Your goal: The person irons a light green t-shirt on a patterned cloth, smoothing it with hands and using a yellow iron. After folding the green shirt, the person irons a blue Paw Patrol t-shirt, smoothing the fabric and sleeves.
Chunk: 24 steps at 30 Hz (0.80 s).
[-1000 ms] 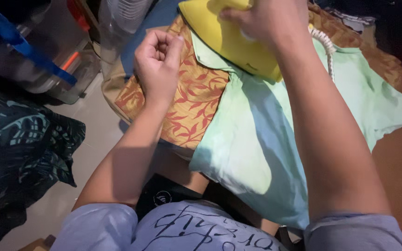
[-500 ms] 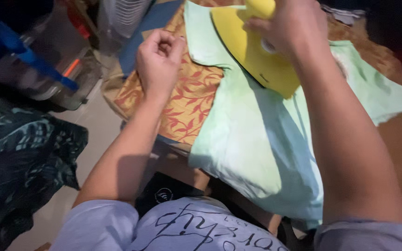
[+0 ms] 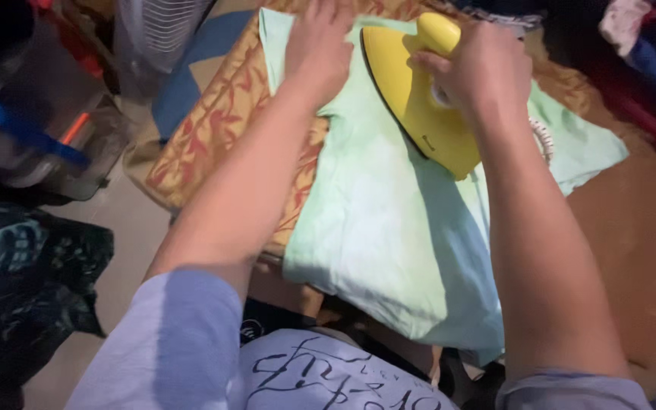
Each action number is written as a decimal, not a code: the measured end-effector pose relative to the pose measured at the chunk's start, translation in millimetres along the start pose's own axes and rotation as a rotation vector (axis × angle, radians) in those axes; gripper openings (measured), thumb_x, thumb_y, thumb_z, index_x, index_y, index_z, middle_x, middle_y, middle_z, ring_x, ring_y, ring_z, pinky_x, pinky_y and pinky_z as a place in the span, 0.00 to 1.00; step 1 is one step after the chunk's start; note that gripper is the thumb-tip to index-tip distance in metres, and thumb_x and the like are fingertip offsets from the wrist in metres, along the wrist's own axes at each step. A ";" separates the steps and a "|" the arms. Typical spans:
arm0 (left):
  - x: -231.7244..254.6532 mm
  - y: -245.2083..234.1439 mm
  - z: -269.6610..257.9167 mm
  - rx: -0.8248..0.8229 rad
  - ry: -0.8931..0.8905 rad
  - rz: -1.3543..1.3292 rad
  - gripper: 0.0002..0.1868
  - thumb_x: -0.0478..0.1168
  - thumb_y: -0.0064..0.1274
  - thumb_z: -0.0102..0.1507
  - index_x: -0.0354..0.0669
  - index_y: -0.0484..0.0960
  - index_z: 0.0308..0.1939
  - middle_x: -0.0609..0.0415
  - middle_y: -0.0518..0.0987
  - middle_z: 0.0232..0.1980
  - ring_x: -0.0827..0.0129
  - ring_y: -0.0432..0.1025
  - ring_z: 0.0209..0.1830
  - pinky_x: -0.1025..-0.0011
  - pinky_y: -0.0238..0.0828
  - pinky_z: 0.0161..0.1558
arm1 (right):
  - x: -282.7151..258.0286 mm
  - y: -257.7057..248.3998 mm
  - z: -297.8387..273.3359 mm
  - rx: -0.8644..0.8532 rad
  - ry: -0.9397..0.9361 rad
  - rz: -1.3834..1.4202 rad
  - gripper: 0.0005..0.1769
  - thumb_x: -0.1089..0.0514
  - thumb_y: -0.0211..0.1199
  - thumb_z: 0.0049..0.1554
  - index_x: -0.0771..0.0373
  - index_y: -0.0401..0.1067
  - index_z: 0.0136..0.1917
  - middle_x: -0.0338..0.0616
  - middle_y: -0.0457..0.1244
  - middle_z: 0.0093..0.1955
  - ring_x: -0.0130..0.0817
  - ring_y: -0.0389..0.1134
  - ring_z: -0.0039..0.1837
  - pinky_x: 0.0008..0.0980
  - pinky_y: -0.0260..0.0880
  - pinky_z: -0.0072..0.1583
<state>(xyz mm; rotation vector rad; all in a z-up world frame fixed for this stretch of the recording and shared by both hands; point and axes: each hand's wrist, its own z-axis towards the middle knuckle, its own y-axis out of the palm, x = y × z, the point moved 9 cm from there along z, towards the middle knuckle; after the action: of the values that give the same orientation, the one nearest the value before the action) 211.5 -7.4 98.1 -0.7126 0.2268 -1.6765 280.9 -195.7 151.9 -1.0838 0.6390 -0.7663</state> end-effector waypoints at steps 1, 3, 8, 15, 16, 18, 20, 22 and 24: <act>-0.6 -4.7 -10.5 0.086 0.105 0.067 0.21 0.46 0.62 0.53 0.32 0.82 0.43 0.33 0.81 0.48 0.39 0.73 0.48 0.47 0.67 0.50 | 4.3 3.4 1.5 -0.033 0.031 -0.002 0.33 0.36 0.81 0.50 0.64 0.78 0.53 0.58 0.70 0.45 0.56 0.72 0.48 0.51 0.70 0.50; -33.1 19.1 -18.9 -0.143 -0.079 -0.009 0.19 0.45 0.62 0.60 0.36 0.82 0.49 0.36 0.79 0.52 0.40 0.69 0.55 0.47 0.62 0.57 | -6.5 -5.2 1.9 0.078 -0.096 -0.039 0.33 0.36 0.82 0.52 0.65 0.78 0.52 0.60 0.70 0.45 0.59 0.71 0.46 0.54 0.70 0.49; -43.3 12.9 -26.2 -0.209 -0.167 -0.057 0.16 0.43 0.63 0.61 0.38 0.82 0.49 0.39 0.78 0.53 0.42 0.67 0.58 0.48 0.61 0.60 | -20.0 -10.8 -15.1 0.136 -0.155 0.024 0.31 0.40 0.80 0.51 0.66 0.77 0.56 0.59 0.71 0.46 0.59 0.72 0.47 0.53 0.70 0.47; -43.3 6.4 -26.8 -0.177 -0.181 -0.082 0.15 0.43 0.63 0.61 0.39 0.82 0.48 0.43 0.79 0.51 0.45 0.69 0.57 0.50 0.62 0.59 | 12.4 2.3 -12.3 0.067 -0.019 -0.091 0.32 0.35 0.79 0.54 0.65 0.79 0.54 0.60 0.70 0.44 0.56 0.73 0.45 0.53 0.72 0.48; -48.9 13.6 -32.2 -0.233 -0.251 -0.120 0.15 0.43 0.62 0.63 0.41 0.82 0.50 0.45 0.79 0.52 0.46 0.69 0.58 0.51 0.62 0.60 | 12.3 -1.0 -9.3 0.146 -0.069 -0.106 0.33 0.35 0.80 0.54 0.66 0.79 0.54 0.60 0.70 0.44 0.56 0.73 0.44 0.53 0.72 0.47; -46.7 12.3 -30.1 -0.215 -0.196 -0.099 0.15 0.43 0.63 0.63 0.39 0.81 0.50 0.45 0.79 0.52 0.46 0.69 0.57 0.50 0.61 0.60 | 31.1 1.9 2.3 0.149 0.071 -0.097 0.34 0.34 0.79 0.52 0.67 0.78 0.52 0.58 0.71 0.44 0.55 0.74 0.45 0.50 0.72 0.48; -44.2 7.4 -26.4 -0.180 -0.151 -0.065 0.16 0.43 0.64 0.61 0.39 0.82 0.49 0.44 0.79 0.51 0.46 0.69 0.56 0.50 0.61 0.58 | 42.9 5.1 9.8 0.123 0.150 -0.110 0.34 0.34 0.79 0.52 0.67 0.78 0.51 0.59 0.71 0.44 0.57 0.73 0.46 0.50 0.72 0.48; -39.6 3.2 -25.3 -0.135 -0.112 -0.028 0.16 0.42 0.64 0.59 0.40 0.83 0.48 0.41 0.79 0.49 0.44 0.70 0.54 0.50 0.62 0.56 | 51.9 9.2 10.7 0.062 0.180 -0.151 0.33 0.35 0.78 0.54 0.68 0.78 0.51 0.61 0.70 0.45 0.60 0.72 0.47 0.52 0.72 0.49; -37.2 1.8 -21.7 -0.090 -0.080 -0.017 0.16 0.42 0.64 0.57 0.39 0.82 0.46 0.41 0.80 0.49 0.44 0.70 0.54 0.50 0.62 0.56 | 52.0 5.8 10.5 0.073 0.115 -0.166 0.35 0.35 0.80 0.53 0.70 0.78 0.50 0.63 0.70 0.43 0.59 0.73 0.47 0.53 0.72 0.49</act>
<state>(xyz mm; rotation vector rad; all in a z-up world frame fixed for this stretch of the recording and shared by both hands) 203.4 22.2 67.8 -0.8490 0.2411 -1.6586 320.8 -230.5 145.6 -1.0404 0.6181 -0.9937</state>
